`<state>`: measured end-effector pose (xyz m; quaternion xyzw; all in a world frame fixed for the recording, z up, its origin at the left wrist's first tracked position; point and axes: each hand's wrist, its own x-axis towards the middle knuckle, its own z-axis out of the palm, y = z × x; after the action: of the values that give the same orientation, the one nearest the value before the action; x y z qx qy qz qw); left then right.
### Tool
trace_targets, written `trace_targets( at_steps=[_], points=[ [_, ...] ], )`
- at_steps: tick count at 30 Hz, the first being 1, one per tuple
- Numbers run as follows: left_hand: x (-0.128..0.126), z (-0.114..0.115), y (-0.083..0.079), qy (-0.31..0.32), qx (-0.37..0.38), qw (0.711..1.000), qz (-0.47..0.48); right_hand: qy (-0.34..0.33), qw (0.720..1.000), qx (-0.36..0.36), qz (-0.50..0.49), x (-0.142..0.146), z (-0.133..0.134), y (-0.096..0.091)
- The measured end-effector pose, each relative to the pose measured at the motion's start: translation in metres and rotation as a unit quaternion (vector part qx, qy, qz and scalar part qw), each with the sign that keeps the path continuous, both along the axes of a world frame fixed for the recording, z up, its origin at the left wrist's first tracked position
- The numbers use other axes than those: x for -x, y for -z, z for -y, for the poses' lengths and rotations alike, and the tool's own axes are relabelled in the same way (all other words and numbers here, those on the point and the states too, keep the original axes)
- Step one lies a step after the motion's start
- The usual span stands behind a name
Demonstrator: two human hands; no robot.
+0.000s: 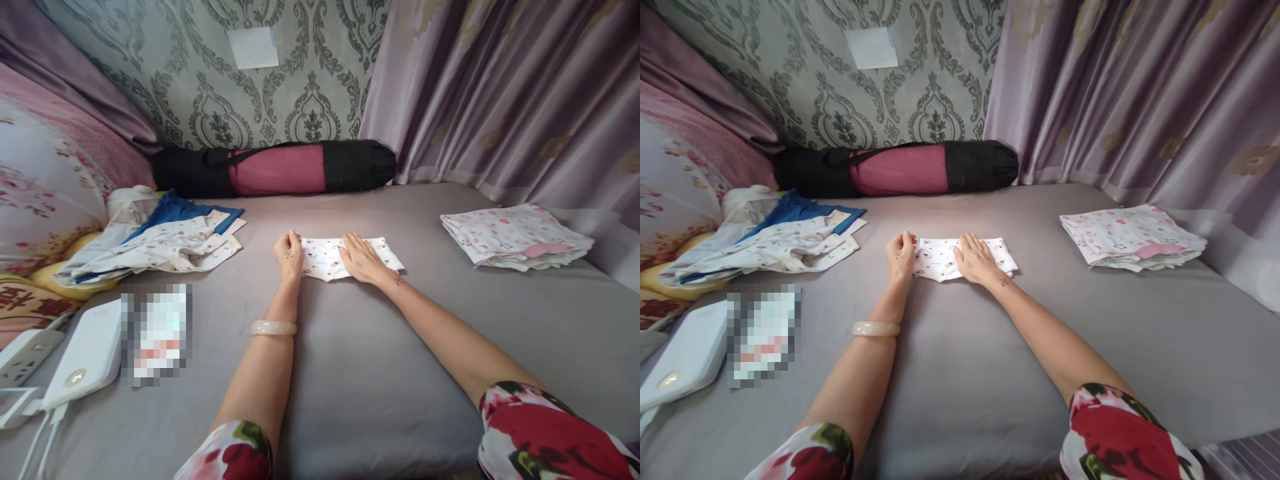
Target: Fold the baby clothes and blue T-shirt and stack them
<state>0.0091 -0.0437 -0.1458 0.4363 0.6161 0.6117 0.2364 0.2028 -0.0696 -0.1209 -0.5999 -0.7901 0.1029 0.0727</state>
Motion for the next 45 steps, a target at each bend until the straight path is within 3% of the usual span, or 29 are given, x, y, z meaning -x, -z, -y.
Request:
trace_targets(
  at_steps=[5, 10, 18, 23, 28, 34, 40, 45],
  points=[
    [0.001, 0.0, 0.0, -0.004, 0.004, 1.0, -0.007, 0.001, 1.0, 0.0, -0.002, 0.018, 0.002, 0.001],
    [0.001, -0.001, 0.0, 0.001, 0.0, 1.0, -0.014, 0.002, 0.999, -0.03, 0.01, 0.019, 0.004, 0.005],
    [0.001, -0.001, 0.0, -0.002, 0.002, 1.0, -0.027, 0.003, 1.0, -0.009, 0.011, 0.022, 0.003, -0.001],
    [0.001, -0.001, 0.0, -0.011, 0.008, 0.999, -0.038, -0.006, 0.999, -0.028, 0.017, 0.043, 0.004, -0.007],
    [0.002, 0.0, -0.002, -0.018, 0.013, 0.999, -0.033, -0.015, 0.998, -0.054, 0.015, 0.058, 0.006, -0.001],
    [0.002, -0.002, -0.001, -0.023, -0.003, 1.0, 0.02, -0.011, 0.998, -0.059, 0.011, 0.058, 0.006, 0.007],
    [0.006, -0.004, -0.001, -0.04, -0.009, 0.993, 0.109, -0.011, 0.999, -0.046, 0.021, 0.059, 0.007, 0.001],
    [0.007, 0.0, -0.01, -0.053, -0.001, 0.977, 0.209, -0.027, 0.997, -0.07, 0.012, 0.074, 0.005, -0.004]
  ],
)
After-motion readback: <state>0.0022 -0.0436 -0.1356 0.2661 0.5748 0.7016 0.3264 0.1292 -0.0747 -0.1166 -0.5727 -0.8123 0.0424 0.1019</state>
